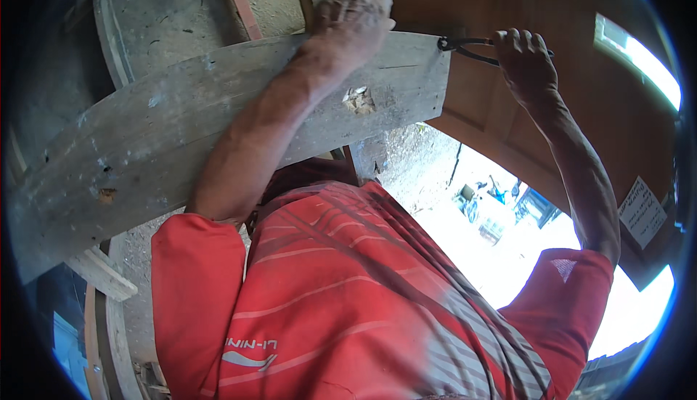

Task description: The person removes nails from a wooden plank using pincers and a hammer.

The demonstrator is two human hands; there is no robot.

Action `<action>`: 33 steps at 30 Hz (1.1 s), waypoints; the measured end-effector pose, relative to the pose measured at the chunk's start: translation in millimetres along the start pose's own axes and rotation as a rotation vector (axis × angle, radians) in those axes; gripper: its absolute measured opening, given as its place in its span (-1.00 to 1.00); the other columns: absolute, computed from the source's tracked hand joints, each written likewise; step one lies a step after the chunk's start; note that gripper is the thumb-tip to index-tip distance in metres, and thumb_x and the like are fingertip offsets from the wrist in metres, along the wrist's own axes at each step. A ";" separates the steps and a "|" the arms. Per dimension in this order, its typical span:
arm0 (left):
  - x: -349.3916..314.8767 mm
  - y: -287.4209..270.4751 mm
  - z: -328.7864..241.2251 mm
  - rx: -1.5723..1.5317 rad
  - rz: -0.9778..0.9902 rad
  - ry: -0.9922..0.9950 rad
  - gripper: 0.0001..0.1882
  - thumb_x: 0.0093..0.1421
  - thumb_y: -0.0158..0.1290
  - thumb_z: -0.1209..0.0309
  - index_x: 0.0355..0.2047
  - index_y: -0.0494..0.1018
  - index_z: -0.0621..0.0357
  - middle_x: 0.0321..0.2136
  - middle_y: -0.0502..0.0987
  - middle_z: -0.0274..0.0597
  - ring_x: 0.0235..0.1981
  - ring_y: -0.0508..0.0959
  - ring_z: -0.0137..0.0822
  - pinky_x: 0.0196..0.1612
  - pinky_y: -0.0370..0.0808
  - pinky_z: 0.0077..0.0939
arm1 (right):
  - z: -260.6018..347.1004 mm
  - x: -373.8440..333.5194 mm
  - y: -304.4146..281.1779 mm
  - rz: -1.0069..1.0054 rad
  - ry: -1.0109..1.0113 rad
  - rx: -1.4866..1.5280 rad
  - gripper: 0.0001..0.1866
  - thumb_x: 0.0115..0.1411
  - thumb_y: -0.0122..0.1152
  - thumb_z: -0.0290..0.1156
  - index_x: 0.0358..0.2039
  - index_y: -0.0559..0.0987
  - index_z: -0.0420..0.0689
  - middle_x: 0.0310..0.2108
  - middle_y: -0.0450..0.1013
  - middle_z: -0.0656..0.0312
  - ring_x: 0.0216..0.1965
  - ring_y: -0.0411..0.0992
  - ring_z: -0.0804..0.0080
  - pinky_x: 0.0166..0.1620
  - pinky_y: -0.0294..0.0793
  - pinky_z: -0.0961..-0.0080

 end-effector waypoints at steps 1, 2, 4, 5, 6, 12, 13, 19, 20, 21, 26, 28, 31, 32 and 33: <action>-2.8 -5.8 12.7 -0.064 -0.012 -0.017 -0.61 0.42 -0.02 0.06 -0.07 0.50 0.14 -0.27 0.58 -0.05 -0.22 0.63 -0.12 -0.11 0.62 -0.16 | -0.4 2.7 -1.3 -0.009 -0.007 -0.023 -0.70 0.18 0.24 -0.36 -0.09 0.46 -0.07 -0.28 0.42 0.25 -0.20 0.47 0.37 -0.10 0.47 0.34; -3.2 -11.6 24.0 -0.120 -0.020 -0.040 -0.61 0.43 -0.04 0.05 -0.09 0.51 0.13 -0.29 0.60 -0.04 -0.22 0.64 -0.09 -0.13 0.63 -0.14 | -0.7 4.2 -0.2 -0.026 -0.016 -0.040 -0.70 0.17 0.24 -0.37 -0.09 0.46 -0.07 -0.28 0.42 0.25 -0.20 0.47 0.37 -0.10 0.48 0.34; -4.0 -25.7 48.5 -0.157 0.012 -0.144 -0.56 0.44 -0.10 0.00 -0.11 0.51 0.13 -0.26 0.62 0.03 -0.15 0.65 -0.03 -0.06 0.60 -0.09 | 1.3 -2.0 2.7 -0.024 -0.003 -0.011 -0.69 0.17 0.25 -0.38 -0.08 0.46 -0.08 -0.27 0.42 0.26 -0.19 0.47 0.36 -0.09 0.48 0.34; -1.0 -35.9 62.4 -0.164 0.017 -0.200 -0.54 0.45 -0.12 -0.02 -0.12 0.51 0.13 -0.25 0.63 0.06 -0.12 0.65 0.00 -0.03 0.59 -0.06 | -0.4 0.0 2.3 -0.038 0.011 0.001 -0.69 0.17 0.25 -0.39 -0.08 0.46 -0.08 -0.26 0.42 0.26 -0.18 0.47 0.36 -0.08 0.48 0.34; -0.3 -52.1 69.2 -0.198 -0.070 -0.209 -0.56 0.43 -0.11 0.04 -0.19 0.54 0.18 -0.30 0.63 0.11 -0.18 0.65 0.07 -0.08 0.57 -0.03 | -2.4 -0.7 4.7 -0.035 0.012 0.009 -0.68 0.16 0.25 -0.40 -0.07 0.45 -0.08 -0.26 0.41 0.25 -0.18 0.47 0.36 -0.08 0.48 0.34; -18.8 -98.1 73.8 -0.226 -0.177 -0.287 -0.56 0.41 -0.10 0.12 -0.15 0.57 0.27 -0.28 0.63 0.24 -0.16 0.63 0.19 -0.04 0.53 0.01 | -5.8 -6.4 16.3 -0.059 0.003 0.060 -0.63 0.11 0.30 -0.42 -0.07 0.45 -0.07 -0.24 0.42 0.25 -0.15 0.47 0.36 -0.05 0.48 0.33; -16.3 -88.0 80.4 -0.198 -0.110 -0.322 -0.53 0.42 -0.12 0.05 -0.15 0.55 0.22 -0.27 0.64 0.19 -0.13 0.63 0.15 -0.02 0.53 0.01 | -6.7 -6.7 19.5 -0.052 0.006 0.061 -0.64 0.12 0.31 -0.39 -0.07 0.45 -0.05 -0.23 0.42 0.26 -0.15 0.48 0.37 -0.04 0.48 0.34; -10.4 -61.1 99.5 -0.151 0.098 -0.404 -0.45 0.42 -0.17 -0.13 -0.16 0.50 0.14 -0.28 0.64 0.08 -0.10 0.63 0.12 0.00 0.50 0.04 | -12.4 -12.7 42.6 -0.073 0.021 0.175 -0.66 0.14 0.29 -0.40 -0.06 0.46 -0.04 -0.18 0.44 0.24 -0.08 0.48 0.33 0.02 0.48 0.31; -9.6 -63.0 98.4 -0.139 0.090 -0.402 -0.45 0.42 -0.16 -0.13 -0.17 0.50 0.14 -0.28 0.64 0.09 -0.11 0.63 0.13 0.00 0.50 0.03 | -14.5 -14.2 44.0 -0.098 0.031 0.206 -0.66 0.14 0.28 -0.41 -0.06 0.46 -0.05 -0.17 0.44 0.24 -0.07 0.48 0.31 0.03 0.48 0.30; -10.1 -63.3 98.2 -0.126 0.085 -0.401 -0.45 0.42 -0.16 -0.13 -0.17 0.49 0.14 -0.28 0.63 0.09 -0.12 0.63 0.14 -0.01 0.50 0.02 | -15.6 -15.6 47.8 -0.127 0.025 0.227 -0.65 0.13 0.27 -0.43 -0.05 0.46 -0.05 -0.17 0.44 0.24 -0.07 0.48 0.30 0.04 0.47 0.29; -7.3 -59.4 90.8 -0.092 0.060 -0.375 -0.44 0.39 -0.11 -0.15 -0.19 0.48 0.17 -0.30 0.63 0.11 -0.16 0.63 0.16 -0.06 0.49 0.01 | -22.5 -16.6 79.9 -0.231 0.033 0.363 -0.60 0.09 0.25 -0.47 -0.02 0.46 -0.06 -0.16 0.45 0.23 -0.04 0.47 0.26 0.07 0.45 0.27; -6.9 -58.3 88.9 -0.069 0.051 -0.376 -0.44 0.38 -0.09 -0.15 -0.21 0.48 0.17 -0.31 0.62 0.11 -0.18 0.62 0.16 -0.08 0.49 0.01 | -25.2 -13.2 92.7 -0.251 0.028 0.435 -0.60 0.09 0.25 -0.47 -0.01 0.46 -0.05 -0.16 0.45 0.23 -0.03 0.46 0.25 0.06 0.44 0.26; -5.2 -56.2 89.7 -0.038 0.013 -0.368 -0.45 0.37 -0.04 -0.14 -0.24 0.47 0.18 -0.34 0.62 0.11 -0.22 0.62 0.16 -0.11 0.49 0.00 | -25.8 -11.8 113.2 -0.310 0.026 0.536 -0.61 0.09 0.25 -0.47 -0.02 0.46 -0.04 -0.17 0.44 0.22 -0.04 0.45 0.23 0.06 0.43 0.25; -5.0 -57.3 89.9 -0.034 -0.008 -0.360 -0.45 0.36 -0.03 -0.13 -0.25 0.47 0.19 -0.35 0.61 0.11 -0.23 0.62 0.16 -0.12 0.49 -0.01 | -24.4 -11.9 119.9 -0.335 0.025 0.567 -0.61 0.09 0.25 -0.47 -0.03 0.46 -0.03 -0.17 0.44 0.22 -0.04 0.45 0.22 0.06 0.42 0.25; -5.3 -57.6 90.4 -0.033 -0.030 -0.355 -0.46 0.36 -0.01 -0.12 -0.26 0.47 0.19 -0.36 0.61 0.11 -0.24 0.62 0.16 -0.13 0.50 -0.01 | -22.9 -9.8 128.9 -0.339 0.031 0.603 -0.60 0.08 0.26 -0.47 -0.03 0.46 -0.03 -0.17 0.44 0.22 -0.04 0.45 0.22 0.05 0.42 0.25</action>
Point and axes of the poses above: each hand's wrist, its own x-axis towards the middle knuckle, its own y-axis out of the palm, z = x × y, the point moved 10 cm from there along x, towards the middle knuckle
